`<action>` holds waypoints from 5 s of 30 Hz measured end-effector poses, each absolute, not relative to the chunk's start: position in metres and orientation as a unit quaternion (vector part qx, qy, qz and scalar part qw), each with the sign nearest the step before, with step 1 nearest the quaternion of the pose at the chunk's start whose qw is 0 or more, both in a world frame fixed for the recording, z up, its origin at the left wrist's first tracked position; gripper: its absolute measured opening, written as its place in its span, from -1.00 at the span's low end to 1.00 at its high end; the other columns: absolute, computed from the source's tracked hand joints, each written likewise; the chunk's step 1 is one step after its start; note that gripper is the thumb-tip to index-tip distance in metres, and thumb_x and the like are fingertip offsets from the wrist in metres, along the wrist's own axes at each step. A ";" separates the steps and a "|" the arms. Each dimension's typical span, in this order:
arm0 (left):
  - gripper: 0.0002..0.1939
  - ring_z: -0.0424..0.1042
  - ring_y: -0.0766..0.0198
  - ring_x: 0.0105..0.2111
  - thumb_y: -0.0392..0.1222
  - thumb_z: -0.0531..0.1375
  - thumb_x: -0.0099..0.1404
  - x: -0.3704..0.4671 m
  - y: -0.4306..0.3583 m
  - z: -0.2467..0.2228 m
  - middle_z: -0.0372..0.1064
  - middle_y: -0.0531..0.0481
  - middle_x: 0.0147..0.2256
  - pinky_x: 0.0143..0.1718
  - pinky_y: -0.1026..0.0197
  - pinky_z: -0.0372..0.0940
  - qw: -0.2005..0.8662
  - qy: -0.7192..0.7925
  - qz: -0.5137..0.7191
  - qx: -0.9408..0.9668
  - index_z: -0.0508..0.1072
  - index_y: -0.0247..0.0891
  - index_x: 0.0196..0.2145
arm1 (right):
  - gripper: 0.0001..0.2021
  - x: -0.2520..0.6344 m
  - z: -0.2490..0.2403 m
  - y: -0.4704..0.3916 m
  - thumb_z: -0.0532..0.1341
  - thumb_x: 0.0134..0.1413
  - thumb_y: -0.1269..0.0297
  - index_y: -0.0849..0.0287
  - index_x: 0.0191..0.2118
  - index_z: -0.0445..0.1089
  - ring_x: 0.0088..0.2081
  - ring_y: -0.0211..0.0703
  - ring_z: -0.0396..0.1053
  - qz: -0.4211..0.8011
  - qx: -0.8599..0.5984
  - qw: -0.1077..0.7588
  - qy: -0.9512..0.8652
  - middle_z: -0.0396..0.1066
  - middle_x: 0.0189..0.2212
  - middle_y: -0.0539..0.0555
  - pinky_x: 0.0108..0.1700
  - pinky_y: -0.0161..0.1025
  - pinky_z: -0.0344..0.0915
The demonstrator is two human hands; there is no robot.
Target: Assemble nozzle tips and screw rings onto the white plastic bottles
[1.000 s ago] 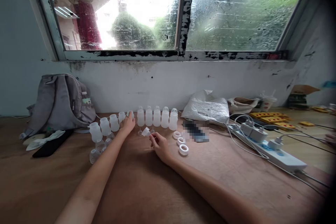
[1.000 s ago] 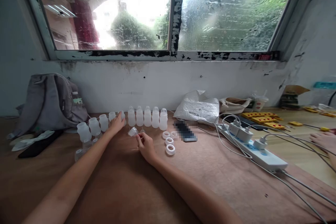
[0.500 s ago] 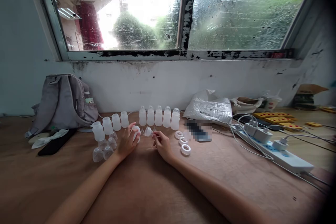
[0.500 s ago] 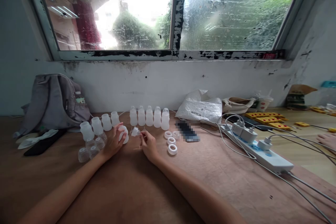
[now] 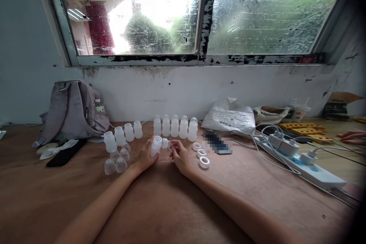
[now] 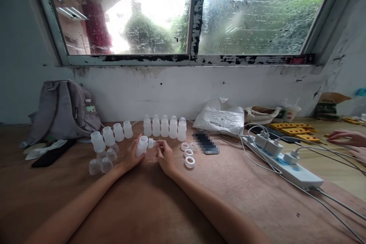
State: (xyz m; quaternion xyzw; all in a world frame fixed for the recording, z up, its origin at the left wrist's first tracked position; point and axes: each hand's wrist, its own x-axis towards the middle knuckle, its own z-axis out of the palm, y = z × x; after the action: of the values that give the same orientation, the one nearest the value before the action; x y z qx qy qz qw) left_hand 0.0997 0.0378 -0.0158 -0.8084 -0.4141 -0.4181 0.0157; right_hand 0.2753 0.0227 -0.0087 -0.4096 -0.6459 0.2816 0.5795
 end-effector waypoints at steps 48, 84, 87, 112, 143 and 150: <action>-0.58 0.35 0.14 -0.22 -0.07 0.11 0.12 0.107 0.028 0.004 0.37 -0.05 -0.19 -0.21 0.15 0.26 -0.407 -0.330 -0.325 -0.788 0.32 -0.30 -0.08 | -0.69 0.278 -0.002 0.028 0.18 -0.12 0.06 0.18 -0.30 0.38 -0.33 -0.18 0.29 0.513 -0.309 0.535 -0.596 0.37 -0.40 0.03 -0.28 -0.28 0.22; -0.70 0.34 -0.09 -0.23 -0.03 0.18 -0.02 0.020 0.047 0.068 0.37 -0.22 -0.32 -0.32 0.03 0.21 -0.033 -0.749 -0.129 -0.649 0.39 -0.31 -0.38 | -0.71 0.288 0.013 0.038 0.21 -0.16 0.10 0.20 -0.32 0.37 -0.34 -0.17 0.31 0.573 -0.338 0.534 -0.523 0.38 -0.35 0.08 -0.35 -0.29 0.22; -0.61 0.37 0.11 -0.29 0.08 0.01 0.15 0.034 0.042 0.078 0.39 -0.11 -0.33 -0.31 0.16 0.22 -0.072 -0.689 -0.194 -0.694 0.38 -0.25 -0.23 | -0.64 0.293 0.032 0.038 0.25 -0.21 0.12 0.20 -0.24 0.36 -0.28 -0.14 0.31 0.497 -0.349 0.527 -0.594 0.38 -0.30 0.09 -0.29 -0.27 0.22; -0.66 0.28 0.31 -0.37 -0.05 0.00 0.23 0.105 -0.004 0.088 0.23 0.02 -0.30 -0.37 0.27 0.23 -0.174 -0.399 -0.349 -0.830 0.29 -0.06 -0.04 | -0.23 0.292 0.030 0.031 0.34 -0.33 0.28 0.10 0.09 0.04 -0.13 -0.10 0.20 0.453 -0.276 0.280 -0.800 0.23 -0.14 0.07 -0.15 -0.20 0.19; -0.66 0.33 0.21 -0.22 -0.02 0.04 0.20 0.118 0.002 0.054 0.33 -0.05 -0.22 -0.17 0.16 0.23 -0.258 -0.376 -0.492 -0.741 0.26 -0.22 -0.11 | -0.37 0.266 -0.008 0.017 0.28 -0.21 0.21 0.16 0.04 0.10 -0.13 -0.08 0.23 0.384 -0.288 0.396 -0.783 0.29 -0.16 0.09 -0.10 -0.15 0.17; -0.65 0.32 0.20 -0.18 -0.03 0.03 0.21 0.118 0.005 0.042 0.33 -0.07 -0.17 -0.13 0.15 0.21 -0.276 -0.359 -0.505 -0.735 0.25 -0.24 -0.10 | -0.41 0.266 -0.007 0.018 0.29 -0.22 0.23 0.18 0.01 0.15 -0.17 -0.10 0.25 0.387 -0.289 0.396 -0.781 0.31 -0.20 0.07 -0.14 -0.19 0.19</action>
State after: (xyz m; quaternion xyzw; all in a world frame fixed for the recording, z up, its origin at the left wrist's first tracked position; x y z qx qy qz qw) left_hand 0.1181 0.0051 0.0419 -0.7354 -0.3585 -0.5045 -0.2759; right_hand 0.2662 0.0178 -0.0071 -0.2891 -0.7812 0.3867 0.3957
